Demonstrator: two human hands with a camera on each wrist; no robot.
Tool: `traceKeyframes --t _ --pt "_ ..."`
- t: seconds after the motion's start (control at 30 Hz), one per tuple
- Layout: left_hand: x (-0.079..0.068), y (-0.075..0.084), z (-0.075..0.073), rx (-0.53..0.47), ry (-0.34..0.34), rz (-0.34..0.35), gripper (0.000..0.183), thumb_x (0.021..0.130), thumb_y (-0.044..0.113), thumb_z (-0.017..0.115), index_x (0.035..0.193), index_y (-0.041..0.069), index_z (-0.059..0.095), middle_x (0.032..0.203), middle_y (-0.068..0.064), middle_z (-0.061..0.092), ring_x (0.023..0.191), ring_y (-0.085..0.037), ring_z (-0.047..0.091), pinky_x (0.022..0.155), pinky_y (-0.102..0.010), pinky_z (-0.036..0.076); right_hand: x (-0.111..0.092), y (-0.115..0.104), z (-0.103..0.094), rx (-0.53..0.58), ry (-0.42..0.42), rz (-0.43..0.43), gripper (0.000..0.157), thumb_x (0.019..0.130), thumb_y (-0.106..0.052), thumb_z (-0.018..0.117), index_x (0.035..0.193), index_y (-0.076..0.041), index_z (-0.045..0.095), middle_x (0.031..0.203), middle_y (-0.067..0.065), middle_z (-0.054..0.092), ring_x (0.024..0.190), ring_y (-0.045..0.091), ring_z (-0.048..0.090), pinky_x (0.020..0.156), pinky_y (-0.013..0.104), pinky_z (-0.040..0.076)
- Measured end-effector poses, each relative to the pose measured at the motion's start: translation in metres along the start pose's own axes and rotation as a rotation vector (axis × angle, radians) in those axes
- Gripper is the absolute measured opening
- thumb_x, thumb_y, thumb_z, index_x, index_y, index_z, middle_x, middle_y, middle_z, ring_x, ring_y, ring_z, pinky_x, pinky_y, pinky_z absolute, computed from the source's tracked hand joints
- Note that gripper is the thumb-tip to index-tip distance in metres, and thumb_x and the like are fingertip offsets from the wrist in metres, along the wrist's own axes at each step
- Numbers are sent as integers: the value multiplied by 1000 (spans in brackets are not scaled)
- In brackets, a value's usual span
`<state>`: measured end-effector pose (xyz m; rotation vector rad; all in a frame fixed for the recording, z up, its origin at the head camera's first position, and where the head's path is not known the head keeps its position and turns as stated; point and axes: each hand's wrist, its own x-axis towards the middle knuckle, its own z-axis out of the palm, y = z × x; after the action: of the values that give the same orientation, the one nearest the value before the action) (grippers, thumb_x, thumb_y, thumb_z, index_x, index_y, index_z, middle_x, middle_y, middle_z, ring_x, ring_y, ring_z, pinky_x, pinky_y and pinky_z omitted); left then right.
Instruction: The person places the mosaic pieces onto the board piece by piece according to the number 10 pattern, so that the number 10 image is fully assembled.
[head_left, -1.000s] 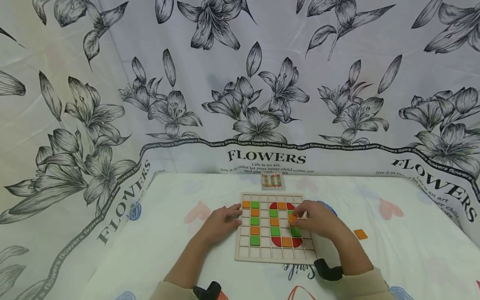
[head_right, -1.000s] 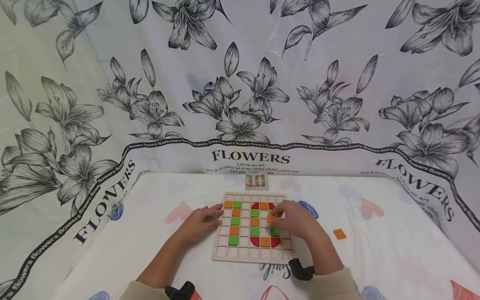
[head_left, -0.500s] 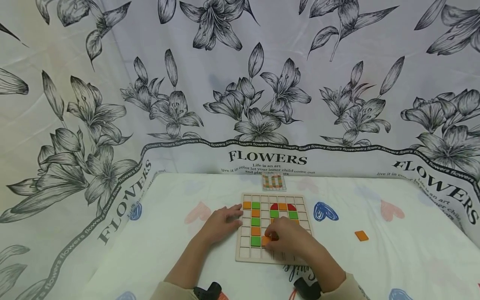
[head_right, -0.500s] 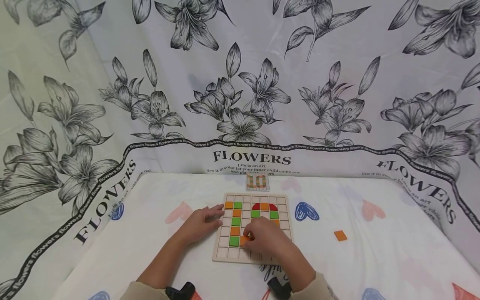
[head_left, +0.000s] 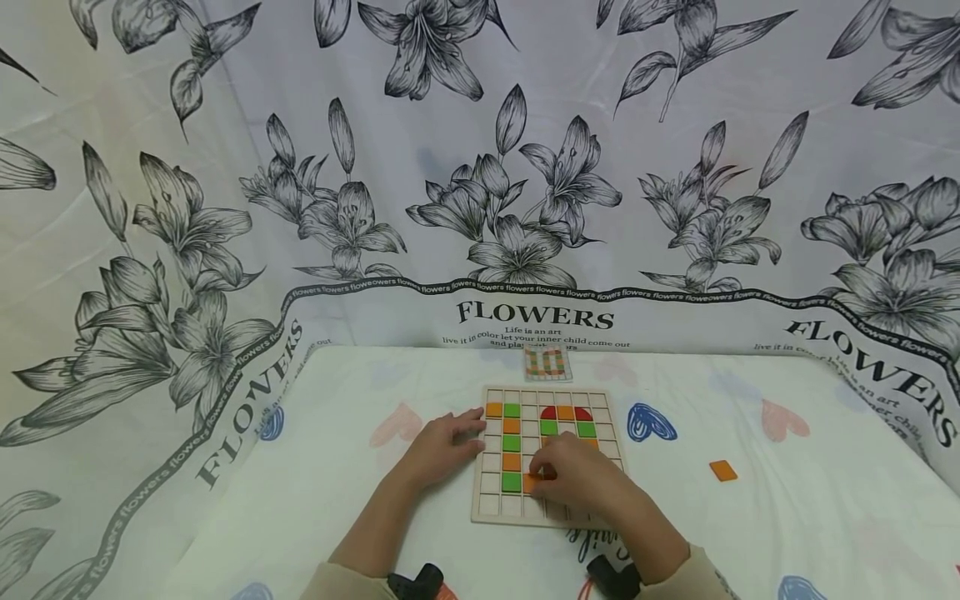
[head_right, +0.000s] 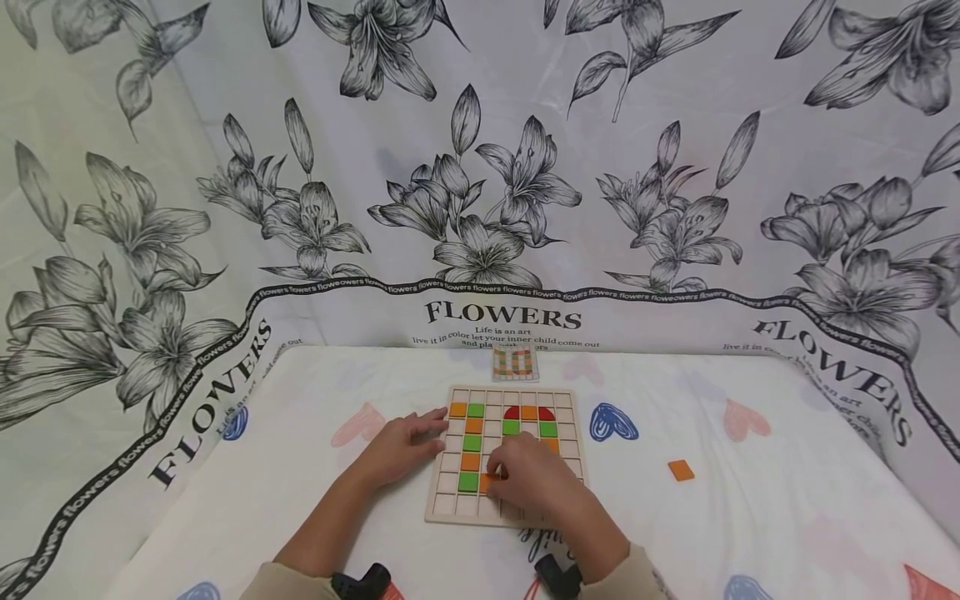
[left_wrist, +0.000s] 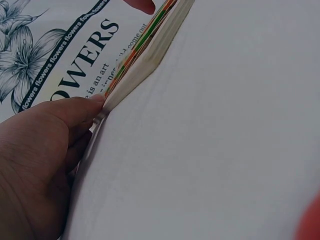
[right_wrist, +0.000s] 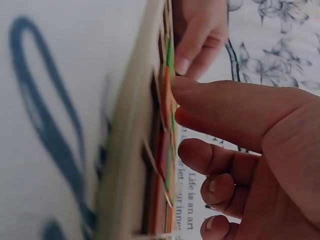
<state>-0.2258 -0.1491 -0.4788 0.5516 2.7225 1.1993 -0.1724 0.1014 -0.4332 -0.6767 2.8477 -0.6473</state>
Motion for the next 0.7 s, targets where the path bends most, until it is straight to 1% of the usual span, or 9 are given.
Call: traceKeyframes --t 0.13,0.27,0.4,0.53,0.63,0.7 --pt "0 0 1 9 0 2 37 92 31 68 128 22 67 148 12 49 146 -35 32 121 -53 24 -3 7 -10 60 15 94 16 80 -26 81 95 -20 77 84 -10 62 78 11 52 70 29 50" --pt "0 -1 1 13 -3 4 37 92 32 68 128 22 67 148 12 49 146 -34 33 121 -52 24 -9 24 -28 121 39 197 18 81 -22 80 98 -18 76 83 -6 61 78 14 53 66 29 50" --pt "1 -3 2 18 -7 2 38 92 33 68 128 23 67 148 12 49 146 -33 33 121 -51 24 -23 49 -51 145 59 268 22 83 -22 78 103 -14 74 83 -2 60 78 17 52 61 29 47" --pt "1 -3 1 23 -4 2 38 92 33 68 128 23 67 148 13 49 146 -33 33 121 -51 24 -39 79 -70 152 70 299 29 85 -27 76 108 -10 71 85 2 60 78 19 52 61 30 46" --pt "1 -3 1 24 -2 -1 37 92 33 68 128 23 67 148 12 49 146 -34 33 121 -52 25 -53 101 -81 162 69 335 36 85 -31 76 112 -8 70 90 5 61 82 21 53 62 32 49" --pt "0 -3 1 21 -3 -7 37 92 33 68 128 23 67 148 12 49 145 -36 32 121 -53 25 -63 115 -89 152 70 385 42 84 -33 76 114 -6 68 95 9 62 83 22 56 64 35 51"
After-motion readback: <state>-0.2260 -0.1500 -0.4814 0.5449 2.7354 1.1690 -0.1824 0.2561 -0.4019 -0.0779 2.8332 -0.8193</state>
